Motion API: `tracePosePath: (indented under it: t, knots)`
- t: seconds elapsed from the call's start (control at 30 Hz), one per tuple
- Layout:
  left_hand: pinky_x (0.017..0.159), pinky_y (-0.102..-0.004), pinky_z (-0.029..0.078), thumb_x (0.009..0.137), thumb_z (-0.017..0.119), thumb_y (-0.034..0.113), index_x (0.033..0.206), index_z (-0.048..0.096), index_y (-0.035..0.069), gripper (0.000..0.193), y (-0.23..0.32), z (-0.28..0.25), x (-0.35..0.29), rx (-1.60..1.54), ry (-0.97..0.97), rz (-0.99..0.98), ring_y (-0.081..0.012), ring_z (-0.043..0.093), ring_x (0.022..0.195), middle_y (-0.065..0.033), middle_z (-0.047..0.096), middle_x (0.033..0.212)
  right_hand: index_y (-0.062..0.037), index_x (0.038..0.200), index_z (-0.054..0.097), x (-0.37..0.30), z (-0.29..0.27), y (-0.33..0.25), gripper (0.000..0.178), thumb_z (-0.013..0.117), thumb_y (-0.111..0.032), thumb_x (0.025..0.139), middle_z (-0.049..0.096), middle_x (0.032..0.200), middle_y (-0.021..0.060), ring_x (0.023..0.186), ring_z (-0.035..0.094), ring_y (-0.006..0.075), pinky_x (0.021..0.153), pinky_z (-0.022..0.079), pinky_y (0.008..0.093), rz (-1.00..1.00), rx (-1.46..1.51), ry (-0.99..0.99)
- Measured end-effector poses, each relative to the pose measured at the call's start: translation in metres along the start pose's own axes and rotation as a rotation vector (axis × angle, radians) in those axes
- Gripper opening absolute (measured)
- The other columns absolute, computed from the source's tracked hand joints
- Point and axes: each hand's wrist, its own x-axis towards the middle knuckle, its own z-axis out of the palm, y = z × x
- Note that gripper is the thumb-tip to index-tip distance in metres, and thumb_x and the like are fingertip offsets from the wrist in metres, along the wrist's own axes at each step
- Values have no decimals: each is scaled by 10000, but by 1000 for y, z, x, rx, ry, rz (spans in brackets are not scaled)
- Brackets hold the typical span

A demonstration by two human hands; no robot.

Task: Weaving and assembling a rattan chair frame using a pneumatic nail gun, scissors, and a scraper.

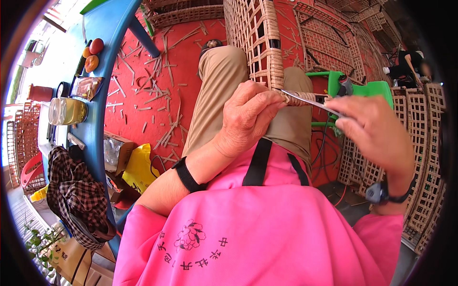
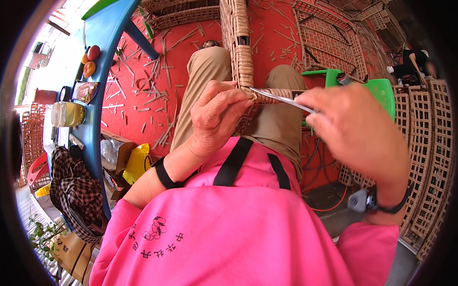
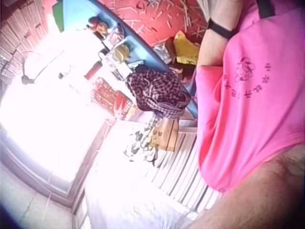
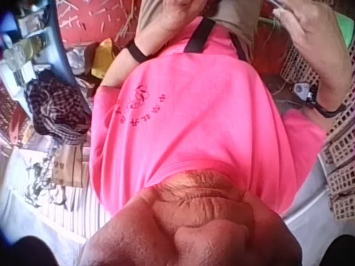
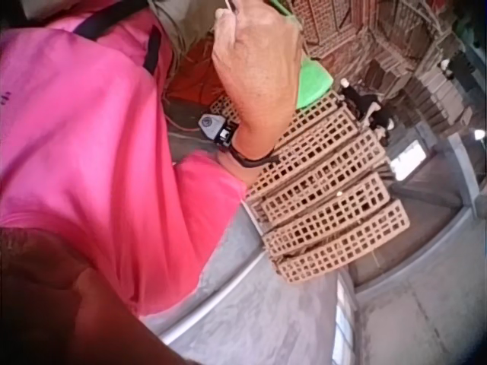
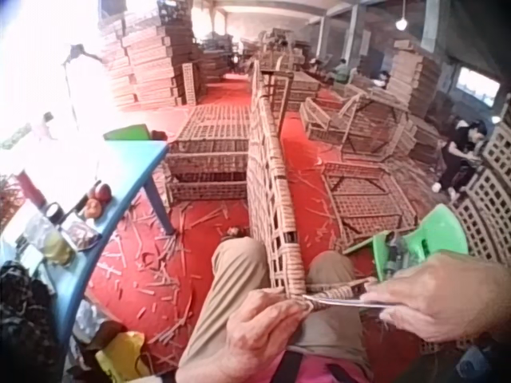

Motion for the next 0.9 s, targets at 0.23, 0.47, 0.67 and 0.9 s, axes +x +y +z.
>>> tracePosePath:
  t: [0.23,0.47,0.67,0.9]
  knots:
    - [816,-376,534,785,766,-23,952,698,17,186,0,6,-2,-54,34,-51,-263,623,843,-77,678,888,8,1248,571,-24,65,-53,335,573,-62,920,578,839,160,676,648,328,574,521,425,242,-289,133]
    - [688,-325,490,821,757,12,949,707,38,139,8,9,-4,-118,119,-160,-213,578,776,-74,582,836,48,1283,538,-23,97,-54,366,533,-19,924,552,837,169,659,652,325,557,534,411,255,-284,247]
    - [638,-284,451,883,711,26,936,659,23,74,14,15,-7,-141,171,-223,-166,530,728,-54,529,828,23,1297,539,-22,109,-46,365,535,-38,937,591,853,187,682,657,360,577,538,440,250,-156,334]
    - [642,-208,424,959,657,104,926,600,31,98,36,20,0,-665,242,-734,-31,466,726,30,555,843,35,1215,603,-21,67,-27,309,577,-29,913,669,956,259,834,656,430,738,518,464,200,210,258]
